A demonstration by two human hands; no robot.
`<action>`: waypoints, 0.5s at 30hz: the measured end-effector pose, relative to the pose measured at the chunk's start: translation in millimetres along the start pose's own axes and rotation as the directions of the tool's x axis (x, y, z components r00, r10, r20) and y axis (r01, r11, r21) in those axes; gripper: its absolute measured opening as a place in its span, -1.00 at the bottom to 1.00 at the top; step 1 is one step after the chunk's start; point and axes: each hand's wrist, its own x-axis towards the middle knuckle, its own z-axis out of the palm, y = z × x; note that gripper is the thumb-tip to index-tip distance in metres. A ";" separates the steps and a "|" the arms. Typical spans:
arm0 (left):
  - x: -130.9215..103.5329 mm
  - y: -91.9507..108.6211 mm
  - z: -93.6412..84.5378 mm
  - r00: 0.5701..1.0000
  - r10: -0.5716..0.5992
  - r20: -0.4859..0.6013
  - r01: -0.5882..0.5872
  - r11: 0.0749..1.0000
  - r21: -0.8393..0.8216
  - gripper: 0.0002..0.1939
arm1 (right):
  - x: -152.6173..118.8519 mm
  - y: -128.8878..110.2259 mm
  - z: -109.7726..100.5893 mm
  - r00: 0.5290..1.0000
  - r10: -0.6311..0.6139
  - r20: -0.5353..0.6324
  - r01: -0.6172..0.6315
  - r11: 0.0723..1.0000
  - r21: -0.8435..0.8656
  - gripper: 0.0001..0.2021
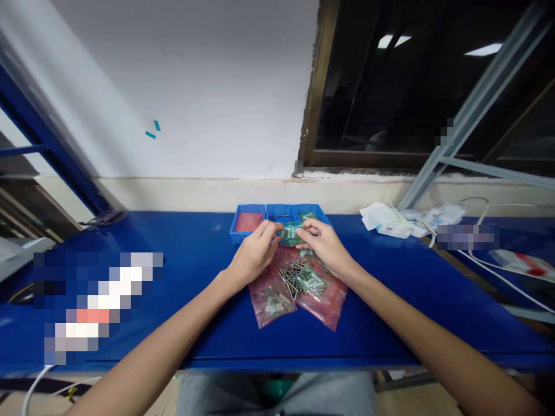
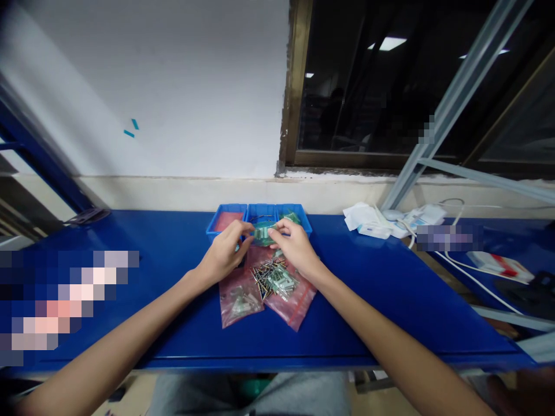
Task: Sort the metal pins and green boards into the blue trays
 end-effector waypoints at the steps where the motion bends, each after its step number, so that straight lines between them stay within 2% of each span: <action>1: 0.7 2.1 -1.5 1.000 0.011 -0.002 -0.011 1.000 0.010 -0.81 | -0.3 -1.1 0.1 1.000 0.012 0.000 -0.012 0.999 0.034 -0.76; 5: 1.9 9.7 -6.7 0.998 0.019 0.062 -0.021 0.999 0.043 -0.70 | -1.9 -5.8 0.6 1.000 0.025 0.000 -0.025 0.989 0.145 -0.77; 9: 0.5 11.0 -6.1 0.991 0.004 0.134 -0.010 0.999 0.047 -0.51 | -5.0 -8.4 3.1 1.000 0.020 0.019 -0.021 0.998 0.053 -0.73; 15: 1.1 5.2 -0.4 0.997 -0.042 0.066 0.039 0.999 0.035 -0.66 | -3.9 -9.9 0.7 0.998 -0.051 0.043 0.052 0.998 -0.043 -0.79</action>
